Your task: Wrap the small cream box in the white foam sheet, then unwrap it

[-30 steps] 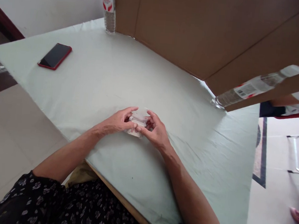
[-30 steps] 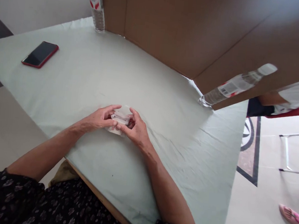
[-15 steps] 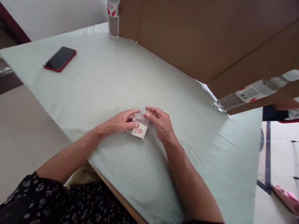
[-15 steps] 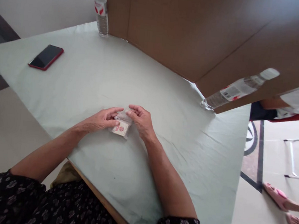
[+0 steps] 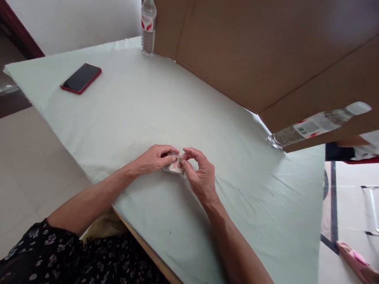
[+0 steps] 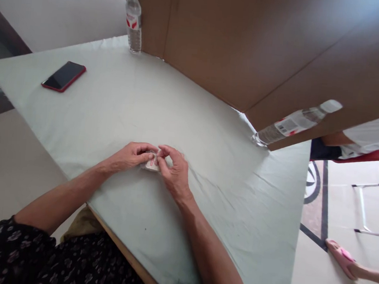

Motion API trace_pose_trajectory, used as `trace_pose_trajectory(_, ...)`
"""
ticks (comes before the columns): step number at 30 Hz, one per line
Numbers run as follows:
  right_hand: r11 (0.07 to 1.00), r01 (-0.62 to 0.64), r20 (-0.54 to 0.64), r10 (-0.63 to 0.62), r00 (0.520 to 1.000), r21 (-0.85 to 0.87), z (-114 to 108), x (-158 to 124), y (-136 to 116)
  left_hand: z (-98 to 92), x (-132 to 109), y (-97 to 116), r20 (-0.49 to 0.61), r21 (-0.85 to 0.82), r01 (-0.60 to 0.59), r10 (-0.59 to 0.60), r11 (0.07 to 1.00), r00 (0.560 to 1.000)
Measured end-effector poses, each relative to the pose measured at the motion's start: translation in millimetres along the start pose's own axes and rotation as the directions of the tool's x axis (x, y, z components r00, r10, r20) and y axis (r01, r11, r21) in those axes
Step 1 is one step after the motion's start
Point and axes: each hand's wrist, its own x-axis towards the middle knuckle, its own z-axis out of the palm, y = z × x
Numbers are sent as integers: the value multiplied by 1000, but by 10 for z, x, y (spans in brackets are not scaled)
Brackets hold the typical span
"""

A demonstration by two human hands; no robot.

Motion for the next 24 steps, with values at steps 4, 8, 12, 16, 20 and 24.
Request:
trace_pose_trajectory(4, 955, 217, 10, -219, 976, -203, 55, -92, 53, -22, 11, 4, -18, 71, -51, 53, 996, 998)
trace_pose_trajectory(8, 891, 369, 75, -363, 929, -266, 36, -178, 106, -41, 35, -4, -52, 130, -78, 85, 988, 995)
trace_pose_trajectory(12, 910, 355, -4, -364, 931, -217, -112, -230, 135, -40, 36, -11, -57, 87, -53, 58, 995, 997)
trace_pose_trajectory(16, 950, 240, -44, -254, 966, -200, -208, -202, 141, -37, 21, 0, -57, 39, -19, 21, 999, 998)
trace_pose_trajectory(20, 864, 421, 110, -406, 907, -277, -99, -185, 131, -39, 22, 6, -74, 72, -38, 43, 997, 996)
trace_pose_trajectory(24, 752, 552, 169, -529, 831, -360, -3, -202, 125, -40, 29, -7, -87, 88, -48, 56, 995, 995)
